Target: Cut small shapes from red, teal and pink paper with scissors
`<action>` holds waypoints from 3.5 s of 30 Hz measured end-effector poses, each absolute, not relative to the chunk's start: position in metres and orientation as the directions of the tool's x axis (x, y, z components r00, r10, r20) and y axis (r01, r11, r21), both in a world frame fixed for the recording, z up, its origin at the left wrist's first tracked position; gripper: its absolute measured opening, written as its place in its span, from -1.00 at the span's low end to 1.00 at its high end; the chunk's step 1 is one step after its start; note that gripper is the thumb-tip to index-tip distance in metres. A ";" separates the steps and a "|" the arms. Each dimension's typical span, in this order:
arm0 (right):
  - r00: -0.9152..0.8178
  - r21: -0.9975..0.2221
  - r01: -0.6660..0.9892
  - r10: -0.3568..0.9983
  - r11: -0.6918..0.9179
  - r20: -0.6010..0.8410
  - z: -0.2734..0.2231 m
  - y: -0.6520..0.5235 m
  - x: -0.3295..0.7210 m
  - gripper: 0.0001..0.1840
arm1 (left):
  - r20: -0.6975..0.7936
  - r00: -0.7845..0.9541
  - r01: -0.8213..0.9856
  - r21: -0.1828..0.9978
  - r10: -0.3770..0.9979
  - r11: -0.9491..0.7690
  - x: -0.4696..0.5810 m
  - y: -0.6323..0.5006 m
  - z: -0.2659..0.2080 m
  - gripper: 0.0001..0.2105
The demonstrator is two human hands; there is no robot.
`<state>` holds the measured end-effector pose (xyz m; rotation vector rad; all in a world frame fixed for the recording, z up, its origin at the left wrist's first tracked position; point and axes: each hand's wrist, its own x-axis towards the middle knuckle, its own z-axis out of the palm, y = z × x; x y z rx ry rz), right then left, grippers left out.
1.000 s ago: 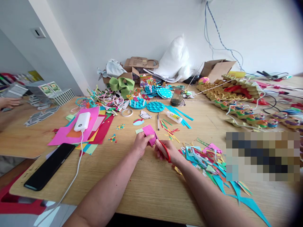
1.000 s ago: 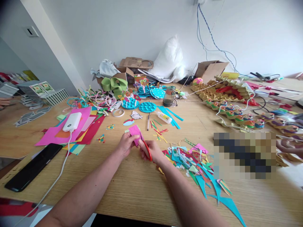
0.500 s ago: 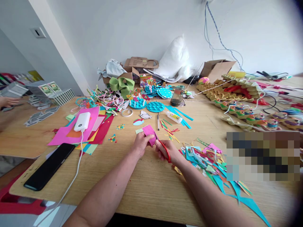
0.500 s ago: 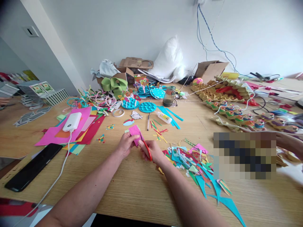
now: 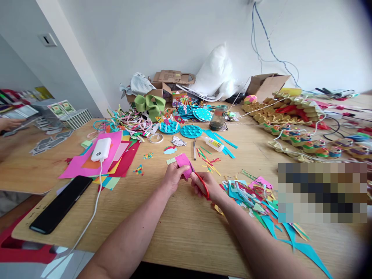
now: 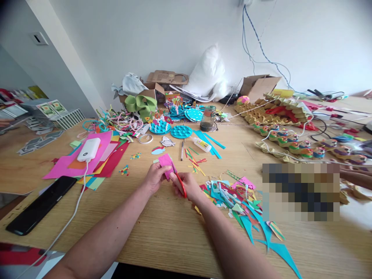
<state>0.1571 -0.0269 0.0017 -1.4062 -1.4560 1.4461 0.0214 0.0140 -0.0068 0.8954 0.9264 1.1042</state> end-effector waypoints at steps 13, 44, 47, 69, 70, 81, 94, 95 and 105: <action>-0.215 -0.944 0.264 0.943 -0.196 -0.255 0.002 -0.027 0.158 -0.45 | -0.167 0.176 -0.333 0.917 0.970 0.218 0.021 0.014 -0.007 -0.76; -0.349 -0.962 0.112 0.897 -0.249 -0.273 0.000 -0.027 0.165 -0.33 | -0.240 0.223 -0.511 0.796 0.945 0.323 0.015 0.018 -0.006 -0.71; -0.353 -0.964 0.105 0.897 -0.243 -0.265 0.000 -0.026 0.166 -0.33 | -0.263 0.214 -0.499 0.799 0.941 0.337 0.015 0.018 -0.004 -0.71; -0.334 -0.950 0.192 0.894 -0.244 -0.297 0.008 -0.027 0.168 -0.33 | -0.258 0.316 -0.364 0.855 0.913 0.368 0.006 0.021 0.001 -0.62; -0.333 -0.949 0.199 0.894 -0.245 -0.300 0.009 -0.027 0.168 -0.34 | -0.261 0.327 -0.355 0.857 0.908 0.374 0.005 0.021 0.001 -0.62; -0.335 -0.917 0.348 0.888 -0.195 -0.316 0.014 -0.028 0.168 -0.42 | -0.304 0.409 -0.169 0.901 0.860 0.399 -0.006 0.025 0.004 -0.72; -0.396 -0.947 0.244 0.870 -0.209 -0.294 0.009 -0.028 0.170 -0.38 | -0.312 0.382 -0.216 0.885 0.870 0.412 -0.002 0.023 0.002 -0.74; -0.399 -0.949 0.242 0.870 -0.204 -0.289 0.009 -0.029 0.170 -0.38 | -0.309 0.381 -0.225 0.883 0.871 0.412 -0.001 0.023 0.001 -0.74; -0.450 -0.951 0.232 0.844 -0.205 -0.292 0.009 -0.028 0.175 -0.31 | -0.333 0.451 -0.240 0.849 0.828 0.471 -0.002 0.023 0.002 -0.71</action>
